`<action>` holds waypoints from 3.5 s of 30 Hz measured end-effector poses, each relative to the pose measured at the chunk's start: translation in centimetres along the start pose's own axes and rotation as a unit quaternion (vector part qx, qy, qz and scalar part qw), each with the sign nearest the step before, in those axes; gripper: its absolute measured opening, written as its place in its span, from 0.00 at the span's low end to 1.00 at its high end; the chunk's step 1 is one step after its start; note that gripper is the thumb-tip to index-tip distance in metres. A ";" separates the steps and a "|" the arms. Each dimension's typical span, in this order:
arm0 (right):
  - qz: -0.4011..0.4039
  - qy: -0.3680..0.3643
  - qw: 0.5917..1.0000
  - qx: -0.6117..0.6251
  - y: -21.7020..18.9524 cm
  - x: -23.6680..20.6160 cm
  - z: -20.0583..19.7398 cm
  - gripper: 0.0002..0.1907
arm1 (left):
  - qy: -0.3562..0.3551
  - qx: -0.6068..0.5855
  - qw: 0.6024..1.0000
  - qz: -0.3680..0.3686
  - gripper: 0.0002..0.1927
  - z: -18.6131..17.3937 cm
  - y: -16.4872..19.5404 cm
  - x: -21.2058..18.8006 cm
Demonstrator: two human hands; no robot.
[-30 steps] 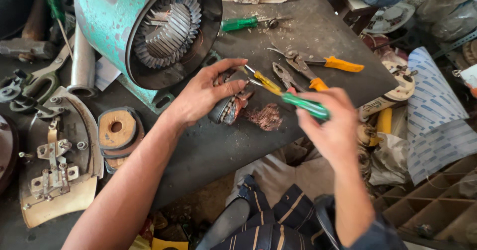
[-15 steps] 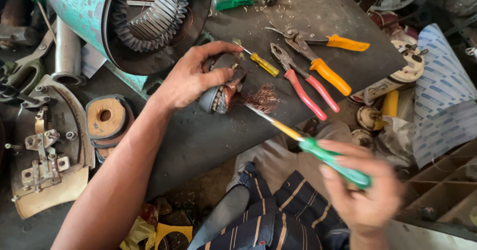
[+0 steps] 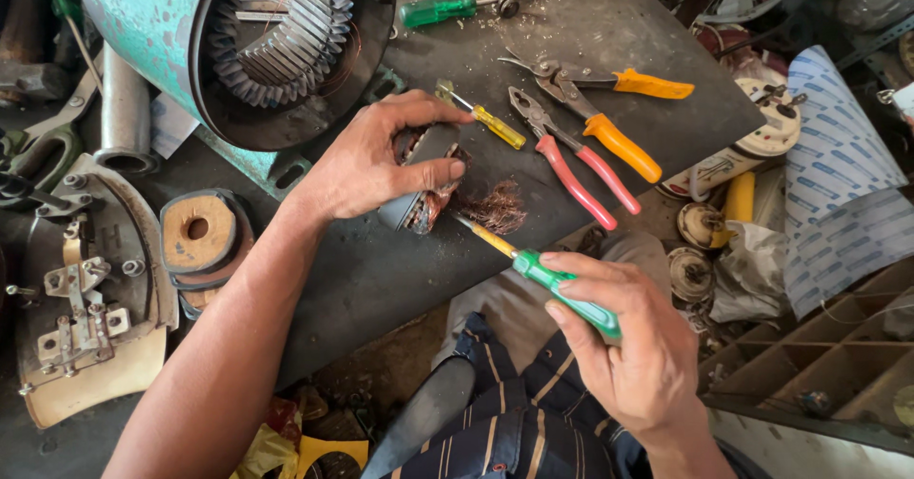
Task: The person removes copper windings from a motor rotor using a screwdriver and pliers. They pry and pull the copper wires from the rotor slots, then gather the removed copper into a bundle.
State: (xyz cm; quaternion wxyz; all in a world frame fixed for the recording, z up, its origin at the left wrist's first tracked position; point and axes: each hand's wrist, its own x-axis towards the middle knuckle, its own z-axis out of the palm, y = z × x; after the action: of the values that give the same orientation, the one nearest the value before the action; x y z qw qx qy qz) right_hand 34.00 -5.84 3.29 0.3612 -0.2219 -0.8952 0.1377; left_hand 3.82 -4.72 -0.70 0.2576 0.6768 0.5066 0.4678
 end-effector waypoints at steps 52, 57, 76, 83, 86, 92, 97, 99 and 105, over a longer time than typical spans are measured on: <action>-0.113 -0.111 0.982 -0.105 -5.5 2.2 -0.1 0.16 | 0.107 -0.133 0.980 -0.106 0.31 0.9 -0.7 -0.2; -0.029 -0.093 0.994 -0.046 -2.8 2.8 -0.9 0.13 | 0.083 -0.098 0.985 -0.116 0.32 0.3 -1.0 0.2; -0.042 0.088 0.932 0.349 10.4 10.8 5.7 0.14 | 0.037 -0.221 0.967 -0.119 0.38 -0.5 -2.2 2.6; -0.064 0.080 0.956 0.276 11.0 15.8 8.7 0.13 | 0.034 -0.221 0.970 -0.094 0.49 -0.7 -2.3 3.0; -0.057 0.081 0.958 0.269 11.4 17.1 9.5 0.12 | 0.038 -0.218 0.971 -0.096 0.51 -1.2 -3.0 3.2; 0.023 0.073 0.954 0.288 15.1 20.3 11.7 0.08 | 0.081 -0.180 0.972 -0.130 0.51 -1.0 -4.6 3.8; 0.048 0.054 0.955 0.288 16.9 20.7 12.8 0.09 | 0.077 -0.198 0.972 -0.102 0.51 -1.3 -5.1 4.2; 0.059 0.068 0.946 0.312 16.8 20.4 12.6 0.10 | 0.072 -0.255 0.958 -0.109 0.51 -1.3 -4.9 4.3; 0.034 0.094 0.946 0.309 15.6 15.0 8.5 0.17 | 0.057 -0.179 0.979 -0.075 0.53 -1.2 -3.7 4.1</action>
State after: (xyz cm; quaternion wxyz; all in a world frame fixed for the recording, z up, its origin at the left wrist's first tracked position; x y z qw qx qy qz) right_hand 23.01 14.33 -0.18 0.4897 -0.1417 -0.7625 0.3984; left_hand 1.30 0.22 -1.66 0.3791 0.5522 0.4779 0.5683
